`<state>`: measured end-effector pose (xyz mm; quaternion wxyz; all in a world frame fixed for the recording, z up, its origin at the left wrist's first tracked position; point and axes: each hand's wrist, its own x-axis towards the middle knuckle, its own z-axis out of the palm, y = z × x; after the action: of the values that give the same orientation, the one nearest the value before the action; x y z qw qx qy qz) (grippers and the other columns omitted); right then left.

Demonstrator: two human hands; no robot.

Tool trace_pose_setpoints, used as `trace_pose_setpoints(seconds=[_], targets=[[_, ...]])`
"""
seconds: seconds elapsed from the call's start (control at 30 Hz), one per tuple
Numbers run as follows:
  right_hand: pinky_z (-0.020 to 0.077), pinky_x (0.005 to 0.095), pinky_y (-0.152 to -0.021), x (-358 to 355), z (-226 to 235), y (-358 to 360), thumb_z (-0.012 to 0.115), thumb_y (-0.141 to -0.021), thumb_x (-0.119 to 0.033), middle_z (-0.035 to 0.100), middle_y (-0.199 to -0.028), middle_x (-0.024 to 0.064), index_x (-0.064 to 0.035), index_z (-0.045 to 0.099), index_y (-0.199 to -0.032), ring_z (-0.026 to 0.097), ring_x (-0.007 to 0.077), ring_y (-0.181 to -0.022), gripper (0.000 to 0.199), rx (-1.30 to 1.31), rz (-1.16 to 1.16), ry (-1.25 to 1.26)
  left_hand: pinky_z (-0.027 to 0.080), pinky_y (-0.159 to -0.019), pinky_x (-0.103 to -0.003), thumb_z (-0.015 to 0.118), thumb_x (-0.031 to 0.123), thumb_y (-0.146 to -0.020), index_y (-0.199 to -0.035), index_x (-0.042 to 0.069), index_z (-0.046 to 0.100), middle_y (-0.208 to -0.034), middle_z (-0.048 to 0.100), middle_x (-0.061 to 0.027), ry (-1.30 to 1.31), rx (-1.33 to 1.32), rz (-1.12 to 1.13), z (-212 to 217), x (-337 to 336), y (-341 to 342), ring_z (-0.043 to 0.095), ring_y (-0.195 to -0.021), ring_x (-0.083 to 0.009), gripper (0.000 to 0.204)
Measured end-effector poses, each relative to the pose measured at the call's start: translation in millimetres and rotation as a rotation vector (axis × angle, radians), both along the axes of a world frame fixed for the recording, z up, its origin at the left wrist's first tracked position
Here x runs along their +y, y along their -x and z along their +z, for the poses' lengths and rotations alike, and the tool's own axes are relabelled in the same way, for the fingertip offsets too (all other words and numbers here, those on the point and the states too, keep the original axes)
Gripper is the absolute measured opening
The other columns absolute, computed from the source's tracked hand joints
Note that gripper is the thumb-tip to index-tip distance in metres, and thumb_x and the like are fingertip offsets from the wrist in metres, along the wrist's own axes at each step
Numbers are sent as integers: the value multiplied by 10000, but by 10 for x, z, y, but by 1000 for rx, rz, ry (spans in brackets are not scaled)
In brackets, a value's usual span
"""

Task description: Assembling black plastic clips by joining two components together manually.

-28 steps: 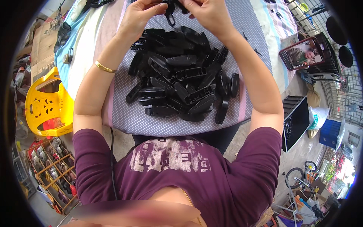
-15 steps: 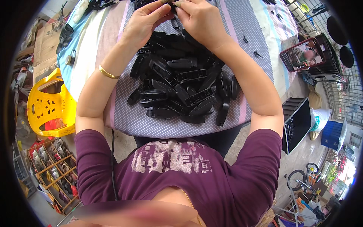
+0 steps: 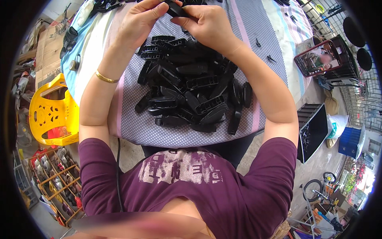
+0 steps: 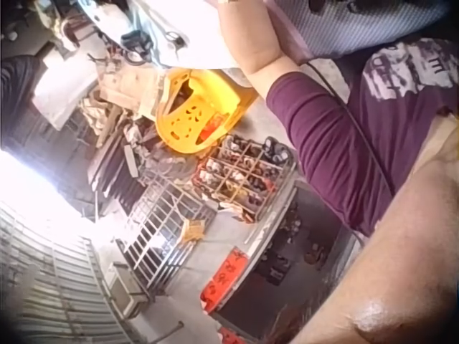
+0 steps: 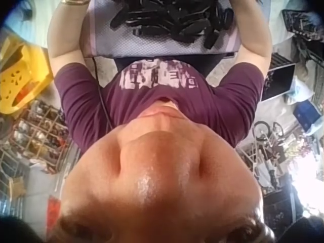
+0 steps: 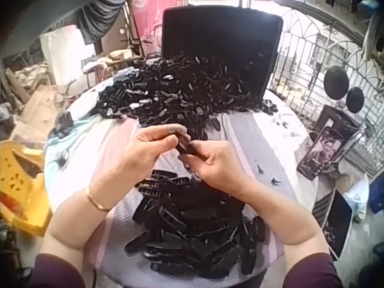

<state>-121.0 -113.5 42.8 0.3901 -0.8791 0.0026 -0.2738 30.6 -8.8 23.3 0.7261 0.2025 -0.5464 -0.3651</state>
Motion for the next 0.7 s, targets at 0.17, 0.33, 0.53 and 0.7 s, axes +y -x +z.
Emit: trace_pose_setpoints(seconds=[0.17, 0.33, 0.53, 0.7], targets=[[446, 270, -602, -195, 58, -140, 658, -763, -172, 615, -842, 71, 9, 581, -962, 576, 133, -726, 279, 184, 139, 252, 472, -743, -233, 547, 17, -827, -1048, -40, 588, -891, 641, -59, -606, -539, 538, 461, 241, 155, 597, -795, -127, 232], [485, 335, -671, -337, -319, -326, 625, -709, -381, 647, -824, 113, -91, 653, -894, 622, 261, -758, 345, 233, -26, 251, 475, -619, -291, 705, 173, -673, -1025, 74, 607, -722, 629, -125, -516, -1154, 345, 638, 421, 587, 613, -652, -222, 378], [484, 296, -653, -333, -375, -246, 657, -659, -283, 621, -750, 92, -42, 590, -1008, 613, 209, -693, 429, 255, -114, 203, 456, -572, -228, 625, 175, -788, -907, 72, 655, -748, 641, -62, -852, -1168, 664, 781, 375, 440, 581, -602, -140, 160], [473, 210, -635, -294, -305, -256, 643, -749, -138, 608, -787, 80, 12, 550, -1057, 587, 105, -707, 355, 226, -39, -363, 466, -641, -224, 625, 192, -797, -879, 23, 652, -767, 634, -118, -724, -1432, 1379, -24, 498, -684, 604, -686, -153, 189]])
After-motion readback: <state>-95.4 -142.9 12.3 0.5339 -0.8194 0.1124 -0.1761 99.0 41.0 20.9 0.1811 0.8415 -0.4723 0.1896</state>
